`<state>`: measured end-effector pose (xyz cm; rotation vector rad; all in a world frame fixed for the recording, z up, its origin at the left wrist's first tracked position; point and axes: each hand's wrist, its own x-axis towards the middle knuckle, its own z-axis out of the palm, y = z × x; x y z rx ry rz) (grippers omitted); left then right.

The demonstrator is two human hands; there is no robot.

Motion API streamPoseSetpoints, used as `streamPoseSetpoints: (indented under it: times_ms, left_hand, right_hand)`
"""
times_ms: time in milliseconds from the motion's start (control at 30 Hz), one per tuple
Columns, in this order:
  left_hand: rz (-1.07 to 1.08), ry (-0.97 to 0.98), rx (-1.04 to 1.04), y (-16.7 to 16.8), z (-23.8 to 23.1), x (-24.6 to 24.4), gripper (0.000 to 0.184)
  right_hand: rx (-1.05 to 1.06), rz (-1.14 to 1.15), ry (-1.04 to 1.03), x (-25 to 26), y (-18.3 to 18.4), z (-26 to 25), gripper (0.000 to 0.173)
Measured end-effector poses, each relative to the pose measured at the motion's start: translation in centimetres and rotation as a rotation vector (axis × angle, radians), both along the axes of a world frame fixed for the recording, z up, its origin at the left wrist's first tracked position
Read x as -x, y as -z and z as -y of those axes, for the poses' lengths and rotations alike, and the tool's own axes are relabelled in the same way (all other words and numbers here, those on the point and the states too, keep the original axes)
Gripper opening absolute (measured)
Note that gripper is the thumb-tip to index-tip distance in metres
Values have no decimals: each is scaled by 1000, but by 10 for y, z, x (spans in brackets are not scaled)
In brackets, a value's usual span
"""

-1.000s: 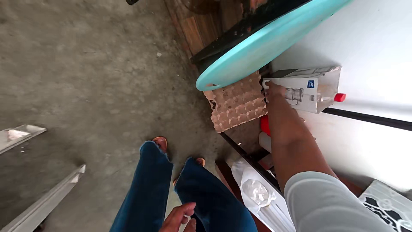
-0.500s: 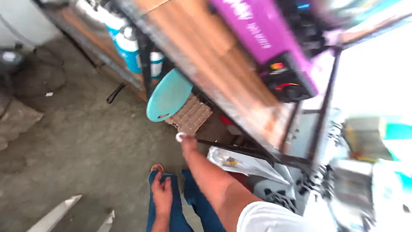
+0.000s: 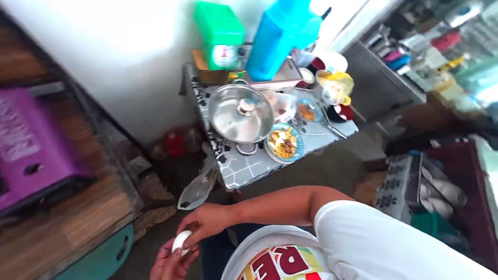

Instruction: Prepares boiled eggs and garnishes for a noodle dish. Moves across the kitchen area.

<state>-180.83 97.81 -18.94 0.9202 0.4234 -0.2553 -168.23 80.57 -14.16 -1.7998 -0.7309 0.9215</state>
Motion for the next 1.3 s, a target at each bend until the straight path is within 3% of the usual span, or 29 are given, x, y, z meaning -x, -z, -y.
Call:
streamPoseSetpoints:
  times_ms: [133, 200, 267, 333, 400, 500, 600, 700, 833, 1033, 1167, 1300]
  left_hand:
    - [137, 306, 25, -49, 47, -44, 41]
    - [176, 443, 84, -66, 81, -63, 49]
    - [177, 515, 123, -79, 121, -79, 44]
    - [168, 547, 123, -91, 166, -95, 42]
    - [163, 541, 91, -98, 215, -111, 41]
    - [113, 470, 15, -104, 285, -132, 39]
    - [40, 366, 7, -101, 340, -149, 41]
    - [-18, 273, 36, -96, 379, -165, 42]
    - [-81, 197, 38, -92, 400, -175, 42]
    - [-105, 216, -117, -93, 402, -185, 38]
    - [-85, 272, -142, -90, 403, -189, 43]
    - [-83, 338, -103, -81, 406, -190, 46]
  right_hand:
    - [-91, 321, 278, 4, -68, 104, 36]
    - [55, 505, 516, -1, -93, 173, 30]
    - [354, 602, 751, -10, -107, 259, 27]
    - [673, 656, 930, -18, -98, 358, 26]
    - [881, 572, 1054, -23, -79, 457, 30]
    - [952, 450, 1075, -34, -36, 581, 38]
    - [910, 433, 960, -44, 12, 653, 51]
    - [899, 389, 901, -51, 33, 680, 56]
    - [892, 387, 854, -36, 42, 695, 49]
    - [1035, 119, 1010, 49, 7, 701, 48]
    - [765, 309, 1139, 95, -28, 660, 49]
    - [338, 299, 964, 75, -55, 561, 43]
